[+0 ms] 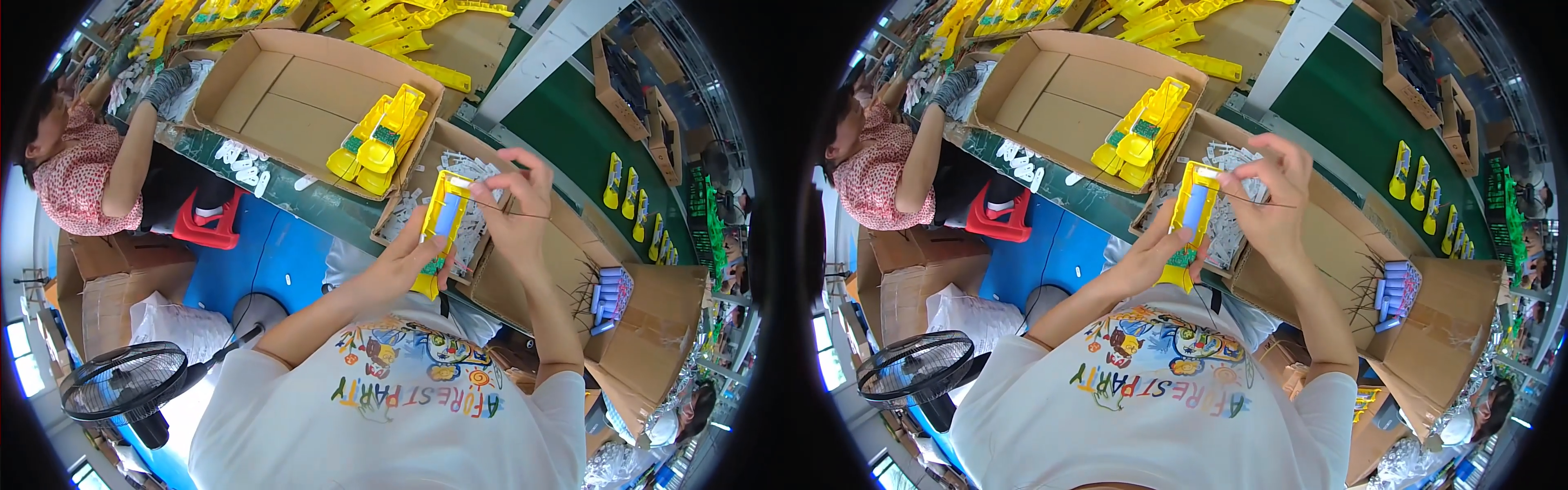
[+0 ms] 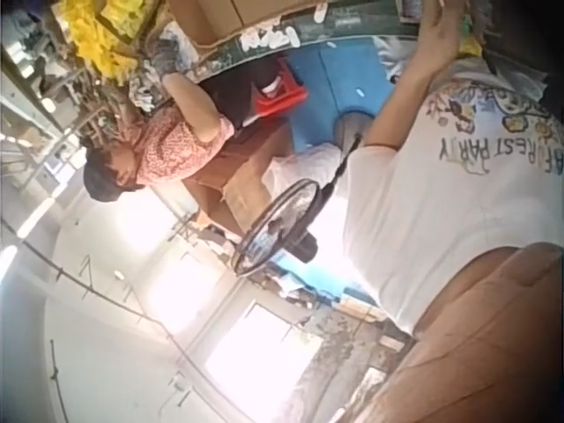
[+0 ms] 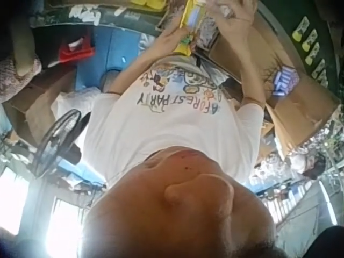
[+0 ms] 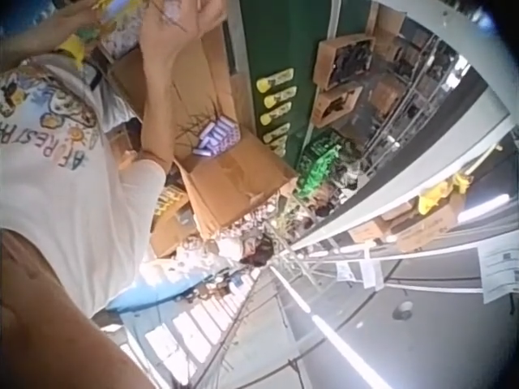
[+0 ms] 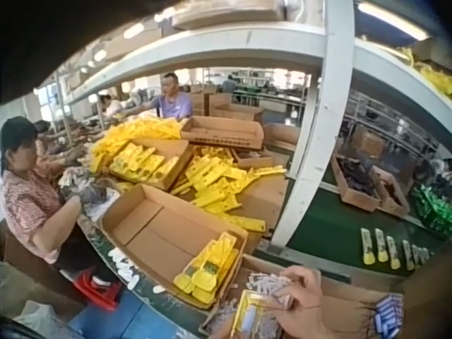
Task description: Assembling electronic components into yellow plastic housings on a factory assembly line.
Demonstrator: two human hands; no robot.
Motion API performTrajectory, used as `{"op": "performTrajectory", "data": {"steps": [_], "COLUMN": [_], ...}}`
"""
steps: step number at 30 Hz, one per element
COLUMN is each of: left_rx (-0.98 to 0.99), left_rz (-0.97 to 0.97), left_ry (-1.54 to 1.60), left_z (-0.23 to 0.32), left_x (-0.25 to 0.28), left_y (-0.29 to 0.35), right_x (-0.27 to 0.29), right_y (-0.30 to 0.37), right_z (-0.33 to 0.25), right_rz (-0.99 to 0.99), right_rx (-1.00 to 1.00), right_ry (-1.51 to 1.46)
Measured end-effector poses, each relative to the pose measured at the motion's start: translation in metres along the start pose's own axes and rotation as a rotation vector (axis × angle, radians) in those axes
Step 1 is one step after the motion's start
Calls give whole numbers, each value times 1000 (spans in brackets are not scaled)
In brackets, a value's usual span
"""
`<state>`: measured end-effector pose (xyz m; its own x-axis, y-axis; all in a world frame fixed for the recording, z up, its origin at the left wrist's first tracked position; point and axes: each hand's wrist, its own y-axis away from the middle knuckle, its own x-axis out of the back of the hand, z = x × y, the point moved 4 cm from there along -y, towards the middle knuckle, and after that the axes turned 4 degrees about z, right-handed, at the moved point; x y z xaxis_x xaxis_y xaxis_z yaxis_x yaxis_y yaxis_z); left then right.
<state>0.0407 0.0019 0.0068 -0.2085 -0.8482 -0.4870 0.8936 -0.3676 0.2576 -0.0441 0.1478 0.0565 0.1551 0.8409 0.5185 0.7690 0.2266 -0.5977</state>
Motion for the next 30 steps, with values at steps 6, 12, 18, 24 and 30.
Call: {"op": "performTrajectory", "data": {"steps": [6, 12, 18, 24, 30], "left_rx": [-60, -44, -7, -116, -25], "left_rz": [-101, -182, -163, -78, -251], "left_ry": [-114, -132, -49, -196, -54], "left_z": [1, -5, 6, 1, -2], "left_x": [0, -24, -30, -25, -30], "left_y": [-8, -20, -23, -25, -26], "right_x": [8, 26, 34, 23, 32], "right_y": [-3, 4, 1, 12, -8], "right_z": [-11, 9, 14, 28, 8], "right_rz": [-74, -138, -48, -136, 7], "right_rx": [-249, -213, 165, -495, -422], "right_ry": [-50, -193, 44, -464, -343]}}
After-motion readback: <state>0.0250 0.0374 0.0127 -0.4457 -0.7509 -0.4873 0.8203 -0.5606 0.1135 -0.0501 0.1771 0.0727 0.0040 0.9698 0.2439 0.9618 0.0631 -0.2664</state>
